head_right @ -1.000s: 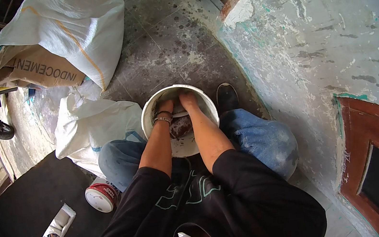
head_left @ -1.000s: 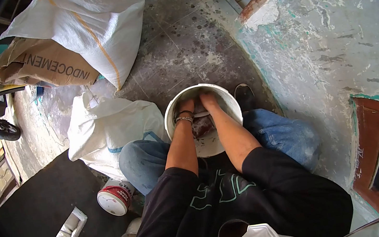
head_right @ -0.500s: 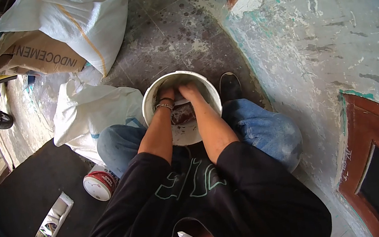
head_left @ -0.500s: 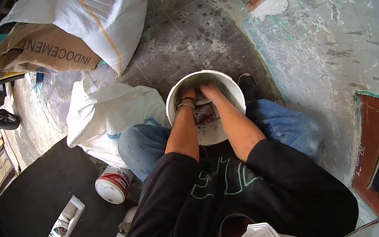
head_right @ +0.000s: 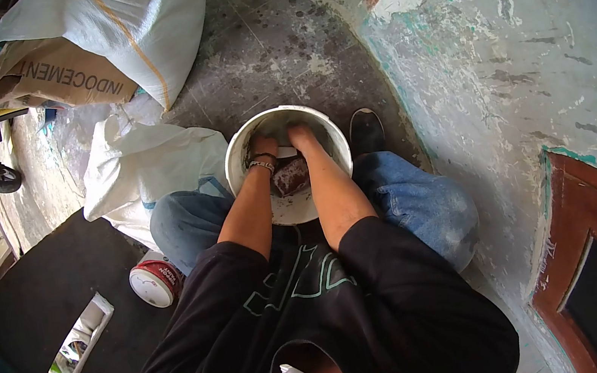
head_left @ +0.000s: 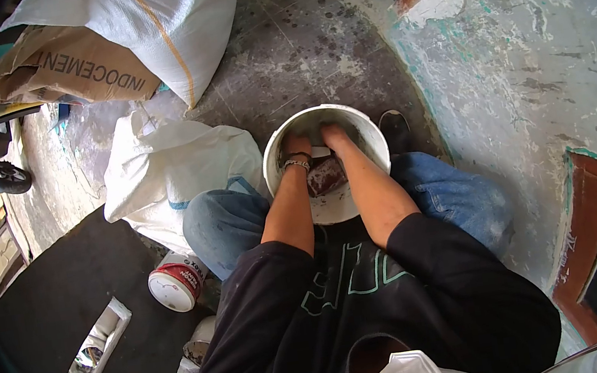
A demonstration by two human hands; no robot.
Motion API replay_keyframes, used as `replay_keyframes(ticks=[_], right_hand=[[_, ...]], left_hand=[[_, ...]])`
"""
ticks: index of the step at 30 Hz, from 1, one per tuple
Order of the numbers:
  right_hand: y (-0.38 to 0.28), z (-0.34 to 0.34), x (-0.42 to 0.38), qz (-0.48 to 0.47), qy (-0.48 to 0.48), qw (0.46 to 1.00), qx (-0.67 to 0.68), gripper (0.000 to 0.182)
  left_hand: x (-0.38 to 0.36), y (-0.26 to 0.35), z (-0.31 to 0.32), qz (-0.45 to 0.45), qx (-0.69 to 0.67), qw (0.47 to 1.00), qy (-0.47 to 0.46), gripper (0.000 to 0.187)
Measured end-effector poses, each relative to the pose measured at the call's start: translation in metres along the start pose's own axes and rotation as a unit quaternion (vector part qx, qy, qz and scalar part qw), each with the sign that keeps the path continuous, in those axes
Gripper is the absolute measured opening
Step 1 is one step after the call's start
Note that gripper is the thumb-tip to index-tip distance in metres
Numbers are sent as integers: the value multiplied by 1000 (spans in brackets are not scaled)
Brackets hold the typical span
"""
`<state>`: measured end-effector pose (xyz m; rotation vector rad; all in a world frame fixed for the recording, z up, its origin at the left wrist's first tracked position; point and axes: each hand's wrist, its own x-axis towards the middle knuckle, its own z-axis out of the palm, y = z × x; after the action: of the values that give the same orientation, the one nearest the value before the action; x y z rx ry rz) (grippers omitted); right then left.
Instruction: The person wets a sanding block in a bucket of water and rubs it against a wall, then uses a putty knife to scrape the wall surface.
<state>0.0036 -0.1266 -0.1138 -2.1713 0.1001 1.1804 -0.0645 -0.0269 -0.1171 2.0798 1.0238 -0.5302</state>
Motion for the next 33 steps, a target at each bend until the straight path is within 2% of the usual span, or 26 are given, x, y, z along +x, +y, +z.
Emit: replay_keyframes(ticks=[1, 3, 4, 5, 6, 7, 9, 11, 13, 14, 15, 16, 17, 19, 20, 21, 23, 24, 26, 27, 30, 31, 32, 33], right_hand=[[-1, -3, -3, 1, -3, 1000, 27, 46], [1, -5, -3, -21, -16, 999, -31, 46], [9, -2, 0, -27, -21, 998, -52, 46], [13, 1, 7, -28, -14, 999, 33, 47], [17, 3, 12, -30, -7, 992, 119, 48], [4, -4, 1, -30, -8, 993, 117, 48], [-20, -21, -21, -44, -42, 998, 10, 52], [9, -12, 1, -65, -55, 996, 4, 55], [1, -21, -4, -90, -63, 994, -5, 58], [0, -28, -9, -77, -97, 992, 12, 65], [-10, -37, -23, -63, -130, 989, 29, 72], [-17, -43, -38, -74, -120, 987, 75, 84], [-19, -44, -41, -75, -116, 988, 73, 84], [-16, -41, -40, -136, -67, 982, -108, 98], [-19, -46, -42, -145, -70, 979, -121, 98], [-15, -47, -42, -147, -68, 979, -124, 98], [-5, -45, -35, -73, -65, 995, -35, 86], [-9, -47, -38, -75, -64, 994, -38, 86], [-12, -49, -44, 5, -58, 998, 29, 78], [-15, -50, -50, 6, -60, 998, 28, 78], [-11, -43, -48, -14, -59, 974, 216, 66], [-30, -49, -63, -14, -61, 975, 214, 66], [-48, -56, -78, 34, -47, 965, 255, 64], [-40, -53, -71, 32, -41, 963, 264, 60]], left_hand=[[6, -4, 6, -15, 5, 1000, 3, 43], [19, -12, 18, -35, 6, 999, 4, 46], [25, -15, 21, 14, -3, 1000, -25, 49], [29, -17, 24, 65, -12, 996, -51, 52], [15, -4, 8, -10, -22, 998, -62, 59], [20, -7, 8, -11, -23, 998, -62, 59], [31, -14, 4, -71, -154, 978, -119, 59], [29, -15, 6, -72, -159, 979, -109, 57], [29, -8, 2, -74, -174, 978, -82, 53], [29, -5, 0, -70, -177, 978, -83, 53], [24, 1, -6, -73, -132, 981, -120, 51], [24, 2, -7, -77, -86, 981, -155, 49], [42, -14, 6, -72, -88, 981, -155, 49], [97, -68, 58, -73, -199, 966, -149, 47], [93, -60, 56, -69, -201, 966, -148, 47], [79, -47, 50, -108, -248, 952, -140, 46], [68, -33, 46, -146, -295, 935, -130, 45], [64, -29, 45, -134, -333, 927, -108, 43], [55, -25, 41, -127, -370, 916, -86, 41], [50, -22, 34, -128, -376, 914, -81, 40], [34, -14, 21, -122, -329, 934, -70, 39], [31, -12, 20, -120, -301, 943, -70, 39], [29, -10, 18, -118, -280, 950, -73, 39], [27, -8, 17, -118, -278, 950, -80, 39]])
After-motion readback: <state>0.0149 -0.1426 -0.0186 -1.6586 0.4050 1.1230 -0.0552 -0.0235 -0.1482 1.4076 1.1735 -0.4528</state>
